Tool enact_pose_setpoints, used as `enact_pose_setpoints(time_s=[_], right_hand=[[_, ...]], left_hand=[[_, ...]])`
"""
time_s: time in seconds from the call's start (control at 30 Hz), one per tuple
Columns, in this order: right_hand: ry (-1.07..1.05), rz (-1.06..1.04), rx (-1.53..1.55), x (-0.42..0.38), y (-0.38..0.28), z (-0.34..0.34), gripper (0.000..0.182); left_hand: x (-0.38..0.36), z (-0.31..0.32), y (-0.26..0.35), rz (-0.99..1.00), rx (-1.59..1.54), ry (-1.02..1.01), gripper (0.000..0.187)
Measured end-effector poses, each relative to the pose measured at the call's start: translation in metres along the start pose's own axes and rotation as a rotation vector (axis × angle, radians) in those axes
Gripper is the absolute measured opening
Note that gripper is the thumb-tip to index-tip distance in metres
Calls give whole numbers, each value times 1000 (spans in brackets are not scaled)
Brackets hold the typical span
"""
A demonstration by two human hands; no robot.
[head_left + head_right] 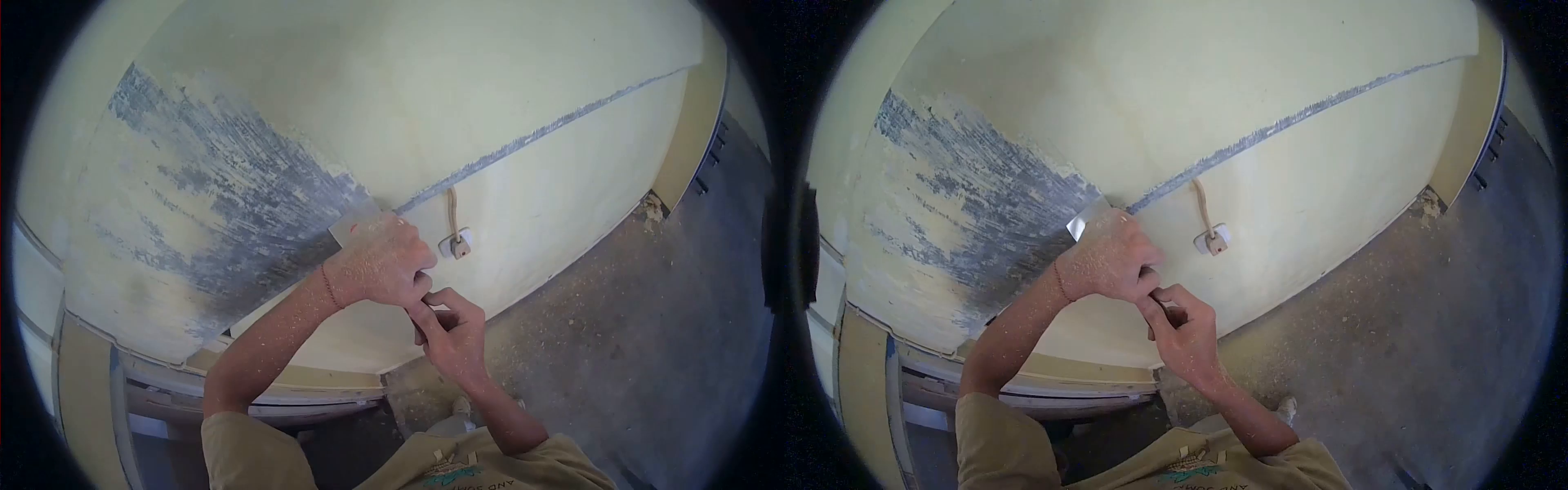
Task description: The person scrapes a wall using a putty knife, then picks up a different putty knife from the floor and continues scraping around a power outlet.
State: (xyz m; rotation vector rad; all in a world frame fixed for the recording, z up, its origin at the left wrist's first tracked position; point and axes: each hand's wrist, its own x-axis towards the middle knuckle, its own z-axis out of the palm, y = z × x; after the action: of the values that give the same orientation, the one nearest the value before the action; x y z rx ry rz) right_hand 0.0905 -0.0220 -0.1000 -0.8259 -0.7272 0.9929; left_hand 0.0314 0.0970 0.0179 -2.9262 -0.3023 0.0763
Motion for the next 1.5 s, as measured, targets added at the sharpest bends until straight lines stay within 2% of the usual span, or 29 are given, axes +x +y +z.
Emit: enact_pose_setpoints(time_s=[0.03,0.1,0.17,0.23,0.3,0.33,0.4,0.43,0.47,0.5,0.53,0.6,0.63,0.7,0.83,1.0,1.07,1.13,1.2,1.23,1.27,1.33,1.37,1.4,1.47,1.5], right_hand=[[15,1,-7,-1,3,0,17],[-21,-58,13,19,-23,10,17],[-69,-101,38,16,-27,12,17],[-23,73,-23,-1,-20,3,17],[-32,48,-13,5,-19,6,17],[-28,42,12,6,-18,8,17],[-58,16,48,14,-28,11,18],[-86,-29,79,20,-35,13,18],[-87,-48,81,19,-35,12,18],[-70,11,57,12,-30,8,19],[-53,76,33,9,-30,7,20],[-42,67,67,5,-27,16,20],[-29,75,96,1,-27,17,20],[-38,62,58,2,-17,4,19],[-82,-61,-52,16,-27,3,19],[-73,-67,-42,14,-29,0,17],[-67,-65,-59,18,-31,1,17],[-90,-152,26,24,-35,6,17],[-97,-97,13,14,-31,4,18],[-87,-37,-2,12,-28,0,19],[-89,-39,2,20,-28,2,19],[-148,-242,17,31,-33,9,21],[-154,-235,19,24,-38,2,21],[-192,-42,-51,13,-45,-13,23],[-285,289,-155,-9,-45,-61,26],[-347,431,-172,-26,-28,-97,27]], left_hand=[[-2,-3,-6,-2,3,4,15],[-1,-25,-16,26,53,136,13],[-3,-20,-15,34,1,142,14],[-3,-20,-13,48,-22,173,14],[-2,-15,-2,-44,14,-44,19],[-2,-19,-9,-45,18,-50,19],[-2,-41,-20,-2,67,202,17],[-2,-37,-15,-2,72,206,17],[-1,-30,-8,-45,63,114,17],[0,-27,-5,-92,50,25,18],[1,-30,-7,-91,57,32,18],[1,-36,-12,31,-40,18,18],[3,-33,-8,26,-51,15,18],[1,-30,-2,-54,-16,49,18],[5,-33,-4,-46,6,79,17],[0,-23,0,-34,13,137,16],[4,-39,-15,-59,34,143,16],[-1,-40,-11,-108,42,137,16],[0,-25,0,8,110,243,17],[-1,-31,-5,5,121,247,17],[-2,-41,-12,-71,76,216,18],[-3,-36,-6,-164,7,177,19],[-4,-26,-6,-217,-81,193,20],[-2,-14,-6,-263,-174,217,21],[-11,39,27,-386,-351,28,14],[-19,72,48,-430,-803,201,16]])
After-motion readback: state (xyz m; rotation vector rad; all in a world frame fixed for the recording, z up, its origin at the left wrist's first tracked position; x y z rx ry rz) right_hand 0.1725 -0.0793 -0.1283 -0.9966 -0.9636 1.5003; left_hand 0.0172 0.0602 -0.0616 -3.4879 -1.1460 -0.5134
